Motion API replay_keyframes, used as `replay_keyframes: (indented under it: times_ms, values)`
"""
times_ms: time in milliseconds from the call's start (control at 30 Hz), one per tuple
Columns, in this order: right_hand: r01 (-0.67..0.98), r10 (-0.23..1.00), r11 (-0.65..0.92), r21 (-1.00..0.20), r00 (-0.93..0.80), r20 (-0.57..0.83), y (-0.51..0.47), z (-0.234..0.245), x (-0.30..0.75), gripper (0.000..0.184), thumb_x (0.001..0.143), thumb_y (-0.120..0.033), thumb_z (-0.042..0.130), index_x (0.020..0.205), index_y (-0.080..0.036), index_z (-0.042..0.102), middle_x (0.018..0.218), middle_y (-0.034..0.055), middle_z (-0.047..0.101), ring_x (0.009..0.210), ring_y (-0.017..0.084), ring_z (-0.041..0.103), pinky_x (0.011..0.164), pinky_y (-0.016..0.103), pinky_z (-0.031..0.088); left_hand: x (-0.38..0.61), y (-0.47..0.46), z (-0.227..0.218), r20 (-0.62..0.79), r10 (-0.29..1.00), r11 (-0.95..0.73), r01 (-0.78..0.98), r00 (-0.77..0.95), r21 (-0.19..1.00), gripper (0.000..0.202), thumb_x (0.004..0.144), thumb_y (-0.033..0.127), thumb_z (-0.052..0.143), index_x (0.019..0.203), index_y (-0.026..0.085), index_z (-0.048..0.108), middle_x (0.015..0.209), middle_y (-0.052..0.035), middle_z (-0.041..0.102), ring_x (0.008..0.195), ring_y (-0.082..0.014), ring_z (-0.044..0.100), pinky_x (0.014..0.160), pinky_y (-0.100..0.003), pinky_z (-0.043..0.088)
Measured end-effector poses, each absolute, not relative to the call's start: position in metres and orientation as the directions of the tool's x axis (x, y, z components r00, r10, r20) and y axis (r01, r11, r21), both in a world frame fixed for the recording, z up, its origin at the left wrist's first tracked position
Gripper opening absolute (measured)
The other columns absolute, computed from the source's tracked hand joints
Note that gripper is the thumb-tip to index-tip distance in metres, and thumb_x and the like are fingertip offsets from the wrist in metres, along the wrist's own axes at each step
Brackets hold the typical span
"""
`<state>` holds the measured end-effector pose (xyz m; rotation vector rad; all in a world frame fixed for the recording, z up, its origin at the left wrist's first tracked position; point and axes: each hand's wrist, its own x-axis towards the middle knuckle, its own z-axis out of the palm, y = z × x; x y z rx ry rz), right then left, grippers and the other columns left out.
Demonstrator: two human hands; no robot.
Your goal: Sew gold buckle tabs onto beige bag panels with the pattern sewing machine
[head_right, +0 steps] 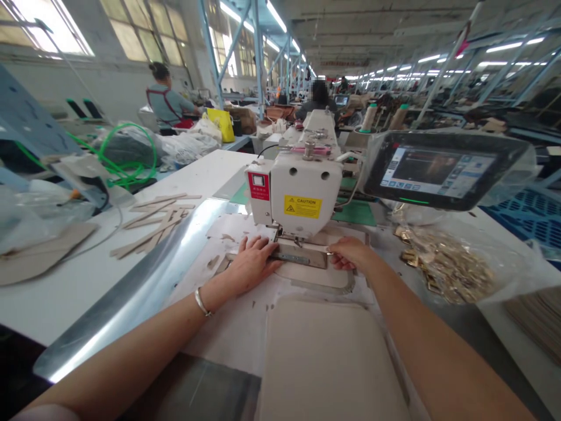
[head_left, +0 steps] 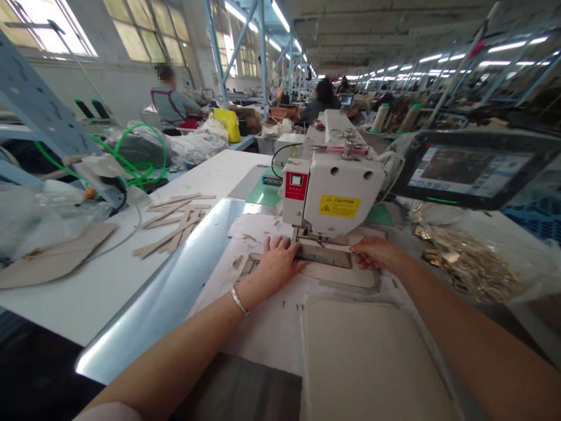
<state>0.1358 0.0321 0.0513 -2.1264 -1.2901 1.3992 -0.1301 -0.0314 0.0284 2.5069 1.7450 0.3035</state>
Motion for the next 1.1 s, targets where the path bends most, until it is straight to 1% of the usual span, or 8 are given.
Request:
replay_keyframes:
  times_ms: [233,500,600,667,733,800,933,1100]
  values:
    - [0.504,0.795,-0.578,-0.642,0.167,-0.584,0.031,0.044,0.169,0.007,0.092,-0.021,0.058,0.088,-0.015,0.059,0.06,0.0002,0.063,0.045,0.01,0.059,0.045,0.019,0.043,-0.121,-0.043,0.026,0.133,0.9,-0.434,0.875,0.414,0.212,0.044,0.098,0.041,0.053,0.138,0.024,0.052,0.133,-0.0099,0.058,0.132,-0.0296,0.047,0.119,-0.064,0.019]
    - [0.48,0.804,-0.581,-0.657,0.212,-0.556,0.023,0.046,0.2,0.008,0.088,-0.021,0.063,0.082,-0.015,0.061,0.064,0.0029,0.066,0.049,0.011,0.061,0.049,0.02,0.046,-0.104,-0.047,0.025,0.122,0.877,-0.481,0.849,0.465,0.217,0.044,0.099,0.04,0.052,0.14,0.023,0.05,0.137,-0.011,0.056,0.132,-0.0306,0.047,0.116,-0.069,0.021]
    - [0.467,0.813,-0.57,-0.676,0.205,-0.545,0.024,0.042,0.204,0.009,0.087,-0.02,0.063,0.08,-0.015,0.061,0.063,0.0031,0.066,0.049,0.011,0.061,0.048,0.02,0.046,-0.097,-0.051,0.031,0.121,0.888,-0.46,0.867,0.444,0.193,0.04,0.098,0.034,0.053,0.135,0.018,0.054,0.131,-0.0124,0.058,0.128,-0.0302,0.051,0.118,-0.064,0.023]
    - [0.469,0.821,-0.559,-0.684,0.201,-0.534,0.025,0.039,0.205,0.01,0.086,-0.02,0.064,0.079,-0.015,0.06,0.063,0.0026,0.066,0.048,0.011,0.06,0.047,0.02,0.046,-0.091,-0.057,0.038,0.13,0.884,-0.466,0.862,0.449,0.199,0.035,0.098,0.033,0.054,0.128,0.015,0.059,0.125,-0.0128,0.06,0.123,-0.0295,0.054,0.116,-0.057,0.03]
    - [0.477,0.832,-0.544,-0.691,0.2,-0.517,0.024,0.039,0.203,0.009,0.085,-0.019,0.066,0.079,-0.015,0.06,0.064,0.0024,0.067,0.048,0.011,0.06,0.046,0.019,0.045,-0.081,-0.067,0.046,0.133,0.849,-0.528,0.813,0.512,0.243,0.032,0.098,0.035,0.052,0.12,0.014,0.063,0.117,-0.0127,0.062,0.116,-0.0281,0.056,0.11,-0.048,0.04]
    - [0.487,0.842,-0.529,-0.695,0.197,-0.503,0.022,0.042,0.2,0.009,0.085,-0.019,0.067,0.08,-0.015,0.06,0.065,0.0025,0.067,0.048,0.009,0.06,0.046,0.018,0.044,-0.068,-0.079,0.053,0.13,0.776,-0.624,0.724,0.617,0.293,0.038,0.098,0.044,0.052,0.116,0.013,0.064,0.113,-0.0125,0.063,0.11,-0.0272,0.058,0.101,-0.042,0.046]
    - [0.5,0.84,-0.53,-0.685,0.202,-0.503,0.015,0.052,0.194,0.01,0.09,-0.018,0.06,0.081,-0.015,0.058,0.062,0.0013,0.065,0.046,0.007,0.057,0.045,0.016,0.043,-0.043,-0.101,0.057,0.101,0.65,-0.746,0.606,0.753,0.275,0.055,0.086,0.061,0.064,0.116,0.014,0.064,0.112,-0.011,0.063,0.108,-0.03,0.056,0.096,-0.044,0.047]
    - [0.507,0.845,-0.511,-0.694,0.147,-0.514,0.002,0.056,0.193,0.012,0.094,-0.019,0.057,0.082,-0.016,0.055,0.066,0.0021,0.066,0.049,0.008,0.059,0.046,0.016,0.043,-0.026,-0.11,0.059,0.078,0.632,-0.765,0.604,0.771,0.221,0.043,0.086,0.051,0.07,0.109,0.015,0.064,0.109,-0.0091,0.065,0.105,-0.03,0.057,0.091,-0.044,0.048]
